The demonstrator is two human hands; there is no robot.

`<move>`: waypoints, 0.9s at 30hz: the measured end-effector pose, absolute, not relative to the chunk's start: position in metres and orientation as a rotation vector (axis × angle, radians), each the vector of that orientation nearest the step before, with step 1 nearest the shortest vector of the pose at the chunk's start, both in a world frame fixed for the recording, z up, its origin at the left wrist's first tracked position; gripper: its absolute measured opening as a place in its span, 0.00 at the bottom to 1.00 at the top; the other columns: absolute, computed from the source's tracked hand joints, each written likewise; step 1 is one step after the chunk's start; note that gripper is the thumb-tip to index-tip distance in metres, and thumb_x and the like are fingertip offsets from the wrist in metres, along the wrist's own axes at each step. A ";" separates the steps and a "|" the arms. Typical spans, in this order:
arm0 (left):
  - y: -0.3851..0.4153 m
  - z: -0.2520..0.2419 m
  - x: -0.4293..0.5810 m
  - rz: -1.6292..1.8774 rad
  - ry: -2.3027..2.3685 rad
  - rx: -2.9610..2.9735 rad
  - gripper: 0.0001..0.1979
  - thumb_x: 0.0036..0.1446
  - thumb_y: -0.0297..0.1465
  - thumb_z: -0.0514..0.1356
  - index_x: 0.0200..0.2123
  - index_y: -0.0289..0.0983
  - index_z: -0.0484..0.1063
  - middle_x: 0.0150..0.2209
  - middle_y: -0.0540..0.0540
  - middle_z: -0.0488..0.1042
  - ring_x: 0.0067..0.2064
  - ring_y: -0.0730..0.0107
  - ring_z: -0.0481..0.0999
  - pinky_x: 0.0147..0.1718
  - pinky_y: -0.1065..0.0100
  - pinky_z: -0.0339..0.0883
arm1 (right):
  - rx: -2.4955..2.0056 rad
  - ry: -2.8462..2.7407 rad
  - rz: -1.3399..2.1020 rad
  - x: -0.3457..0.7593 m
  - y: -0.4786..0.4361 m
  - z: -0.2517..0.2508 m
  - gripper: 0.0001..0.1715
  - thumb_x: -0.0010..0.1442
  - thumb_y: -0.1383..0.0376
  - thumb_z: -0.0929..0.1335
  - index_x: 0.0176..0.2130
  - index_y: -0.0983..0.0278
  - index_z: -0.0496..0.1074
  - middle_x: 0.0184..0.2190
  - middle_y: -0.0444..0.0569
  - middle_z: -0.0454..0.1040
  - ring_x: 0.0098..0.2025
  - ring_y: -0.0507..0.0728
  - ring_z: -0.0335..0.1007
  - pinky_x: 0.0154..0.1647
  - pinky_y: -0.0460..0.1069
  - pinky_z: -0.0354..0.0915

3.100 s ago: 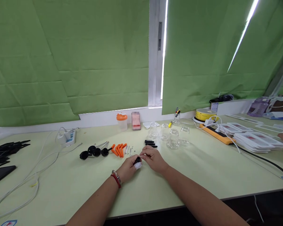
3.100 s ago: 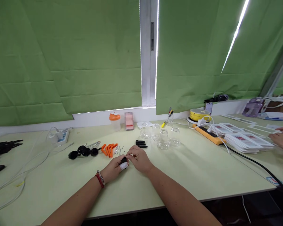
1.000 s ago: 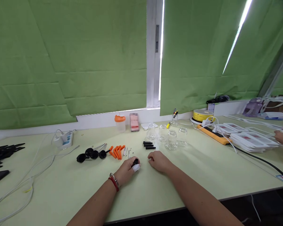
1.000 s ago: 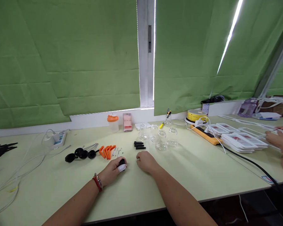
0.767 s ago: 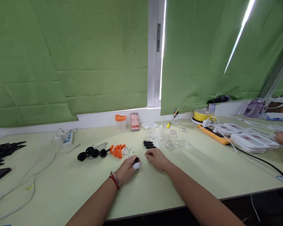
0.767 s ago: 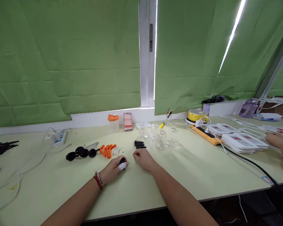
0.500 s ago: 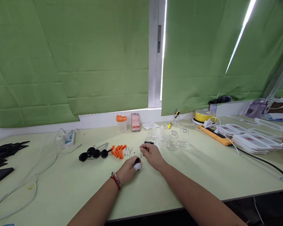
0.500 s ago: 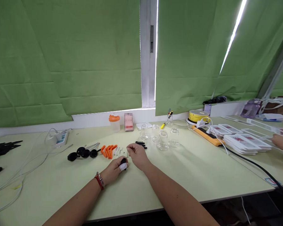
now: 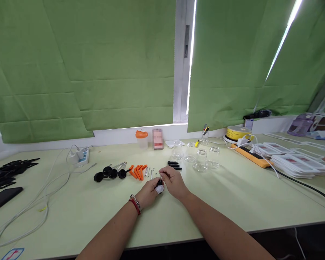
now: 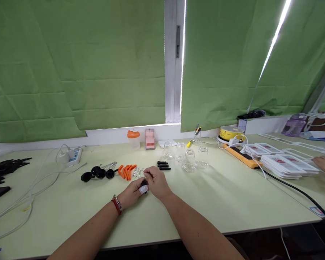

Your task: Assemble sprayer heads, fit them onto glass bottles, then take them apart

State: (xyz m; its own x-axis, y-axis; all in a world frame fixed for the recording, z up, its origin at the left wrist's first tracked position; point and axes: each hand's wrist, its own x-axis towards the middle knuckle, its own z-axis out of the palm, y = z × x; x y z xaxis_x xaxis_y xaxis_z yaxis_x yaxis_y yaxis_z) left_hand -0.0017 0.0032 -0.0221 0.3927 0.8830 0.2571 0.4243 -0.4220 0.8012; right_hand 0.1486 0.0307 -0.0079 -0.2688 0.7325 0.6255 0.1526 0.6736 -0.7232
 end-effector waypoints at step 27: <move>0.000 -0.017 -0.001 0.936 1.095 1.988 0.11 0.58 0.35 0.51 0.39 0.36 0.68 0.35 0.47 0.70 0.36 0.68 0.66 0.36 0.69 0.61 | -0.679 -1.966 0.637 0.158 0.025 -0.005 0.09 0.54 0.73 0.63 0.30 0.63 0.71 0.27 0.45 0.71 0.31 0.52 0.66 0.33 0.47 0.62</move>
